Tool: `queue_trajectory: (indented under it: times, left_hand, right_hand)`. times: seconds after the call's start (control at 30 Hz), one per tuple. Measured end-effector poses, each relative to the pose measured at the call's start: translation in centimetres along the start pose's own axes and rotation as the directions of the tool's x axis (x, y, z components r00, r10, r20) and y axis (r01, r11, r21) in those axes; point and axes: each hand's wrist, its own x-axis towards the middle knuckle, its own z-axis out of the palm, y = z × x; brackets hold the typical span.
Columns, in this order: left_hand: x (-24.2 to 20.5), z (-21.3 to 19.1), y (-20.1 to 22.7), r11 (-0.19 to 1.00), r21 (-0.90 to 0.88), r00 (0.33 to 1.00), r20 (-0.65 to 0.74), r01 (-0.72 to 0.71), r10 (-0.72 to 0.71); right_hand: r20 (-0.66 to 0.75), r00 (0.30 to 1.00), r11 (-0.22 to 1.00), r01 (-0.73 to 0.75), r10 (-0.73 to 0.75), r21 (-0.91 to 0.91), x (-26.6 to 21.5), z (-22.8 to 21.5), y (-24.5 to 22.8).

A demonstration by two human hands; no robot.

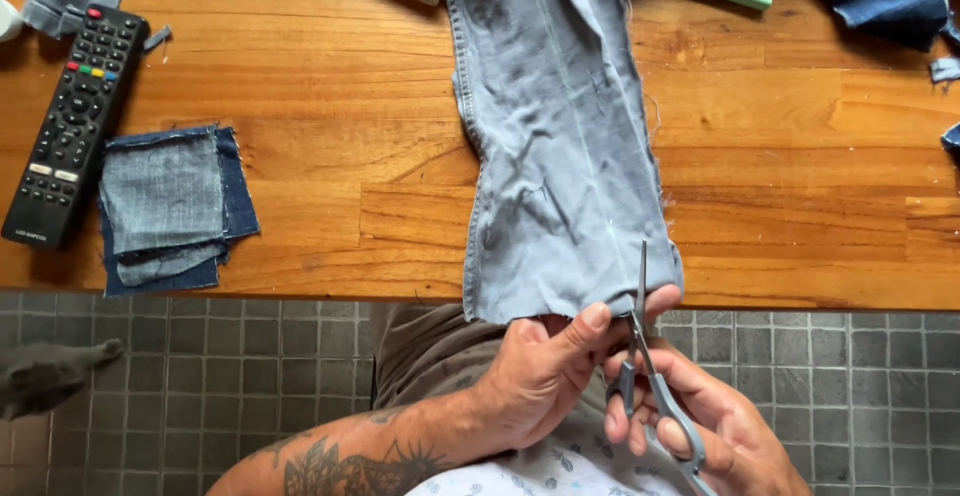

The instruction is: The person lays a piece of grey fabric on a wooden table and uses a ruler and chalk to mark a straight line. They then use a triangular ruler to mark angled lines at the ends of the fabric. Finally, they use scissors to cut the fabric along the marked lines.

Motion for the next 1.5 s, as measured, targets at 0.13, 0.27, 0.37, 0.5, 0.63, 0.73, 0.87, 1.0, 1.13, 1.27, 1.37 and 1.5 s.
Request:
queue_trajectory:
  times: [0.13,0.27,0.37,0.5,0.63,0.73,0.87,1.0,1.13,1.27,1.37,1.5]
  left_hand:
    - [-0.2,-0.3,-0.7,0.999,-0.027,0.999,0.003,-0.043,0.043]
    - [-0.1,-0.6,-1.1,0.998,0.007,0.996,-0.047,-0.069,0.069]
    - [-0.3,-0.8,-1.1,0.998,0.021,0.998,0.009,-0.065,0.065]
    - [-0.5,-0.3,-0.2,0.979,0.197,0.996,-0.054,-0.059,0.071]
    - [-0.7,-0.4,0.0,0.957,0.283,0.996,-0.041,-0.060,0.075]
    - [-0.8,-0.6,-0.4,0.956,0.282,0.995,-0.028,-0.086,0.097]
    - [-0.8,-0.1,-0.8,0.970,0.237,0.990,-0.120,-0.044,0.075]
    - [-0.2,0.5,-1.0,0.974,0.219,0.976,-0.218,0.059,-0.010]
    - [-0.1,0.5,-1.4,0.984,0.149,0.960,-0.275,0.097,-0.053]
    - [0.0,-0.3,-2.0,0.989,0.140,0.954,-0.300,0.034,0.010]
    - [0.0,1.9,-0.3,0.945,0.293,0.907,-0.420,0.146,-0.009]
    - [-0.2,1.9,0.0,0.929,0.299,0.896,-0.439,0.216,-0.067]
  right_hand:
    - [0.009,0.999,0.999,-0.049,0.049,0.004,-0.8,0.5,0.5]
    - [-0.020,0.999,0.998,-0.034,0.035,0.055,-1.4,0.7,1.1]
    - [-0.006,0.998,0.989,-0.054,0.055,0.140,-1.4,0.9,1.6]
    - [0.046,0.990,0.989,-0.134,0.131,0.062,-1.7,0.7,0.9]
    - [-0.003,0.992,0.987,-0.125,0.126,0.101,-2.0,2.0,0.9]
    - [-0.006,0.996,0.990,-0.091,0.092,0.111,-2.1,2.0,2.0]
    - [0.024,0.997,0.993,-0.077,0.075,0.087,-2.0,2.3,1.6]
    - [0.019,0.995,0.991,-0.096,0.094,0.089,-2.0,2.4,1.9]
    - [-0.022,0.990,0.987,-0.137,0.140,0.089,-2.4,2.4,2.0]
    - [0.026,0.991,0.986,-0.133,0.131,0.098,-2.4,2.0,2.0]
    - [0.081,0.994,0.994,-0.074,0.067,0.081,-2.4,1.8,1.8]
    - [0.016,0.995,0.994,-0.098,0.097,0.052,-2.8,0.9,2.6]
